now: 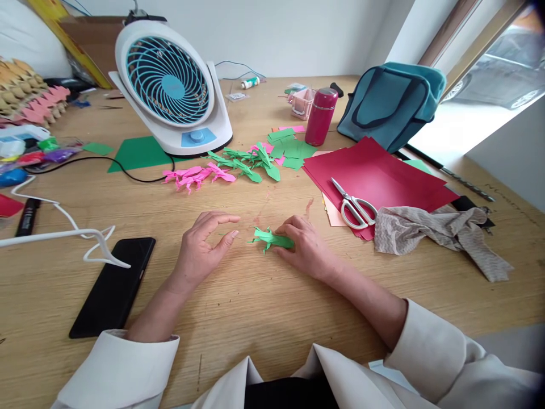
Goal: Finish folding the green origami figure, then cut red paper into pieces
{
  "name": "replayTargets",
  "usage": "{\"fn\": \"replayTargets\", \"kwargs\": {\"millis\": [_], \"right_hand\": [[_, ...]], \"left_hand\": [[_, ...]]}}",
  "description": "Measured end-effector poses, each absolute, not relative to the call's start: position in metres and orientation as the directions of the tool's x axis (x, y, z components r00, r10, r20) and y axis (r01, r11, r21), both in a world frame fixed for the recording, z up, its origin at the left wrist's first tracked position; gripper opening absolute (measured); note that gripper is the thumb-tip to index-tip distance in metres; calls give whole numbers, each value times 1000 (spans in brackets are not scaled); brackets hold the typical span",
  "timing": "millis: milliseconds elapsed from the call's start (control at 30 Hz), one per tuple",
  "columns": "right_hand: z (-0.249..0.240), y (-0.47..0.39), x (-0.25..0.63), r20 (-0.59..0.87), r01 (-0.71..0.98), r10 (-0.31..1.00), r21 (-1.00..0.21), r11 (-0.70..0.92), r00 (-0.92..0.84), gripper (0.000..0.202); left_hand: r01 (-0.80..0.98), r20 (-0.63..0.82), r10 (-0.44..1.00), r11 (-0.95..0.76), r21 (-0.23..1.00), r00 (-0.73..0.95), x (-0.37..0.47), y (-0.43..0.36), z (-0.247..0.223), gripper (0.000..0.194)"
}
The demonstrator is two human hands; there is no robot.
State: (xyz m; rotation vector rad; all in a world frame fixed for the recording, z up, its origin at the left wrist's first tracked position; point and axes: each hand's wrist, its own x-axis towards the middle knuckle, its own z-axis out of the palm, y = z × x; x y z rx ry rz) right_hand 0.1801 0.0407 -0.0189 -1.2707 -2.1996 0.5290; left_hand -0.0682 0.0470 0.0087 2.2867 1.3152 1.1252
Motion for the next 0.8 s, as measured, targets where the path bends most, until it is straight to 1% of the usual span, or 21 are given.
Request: {"fn": "replayTargets", "kwargs": {"millis": [200,300,400,500,567,700,800], "right_hand": [[-22,38,176,271,707,880,-523,476,-391,17],[-24,38,175,288,697,886,-547,464,-364,13],[-25,40,175,322,662,893,-601,449,-314,10],[-26,45,175,366,617,896,-652,440,-252,12],[-27,50,174,388,610,895,-660,438,-221,13],[-27,70,162,401,682,888,-587,436,-224,12],[-26,94,146,367,759,907,-524,386,-208,14]], "left_hand": [[613,487,831,-538,578,270,-68,47,8,17],[618,478,848,-505,602,227,-70,47,7,16],[590,420,902,-395,704,102,-73,50,-2,16],[458,295,955,-243,855,-43,-76,54,-15,19],[391,227,970,-177,903,-86,-77,57,-24,22],[356,204,972,-151,922,-114,-76,60,-31,22],[368,196,973,-140,919,-119,-75,59,-31,20]]}}
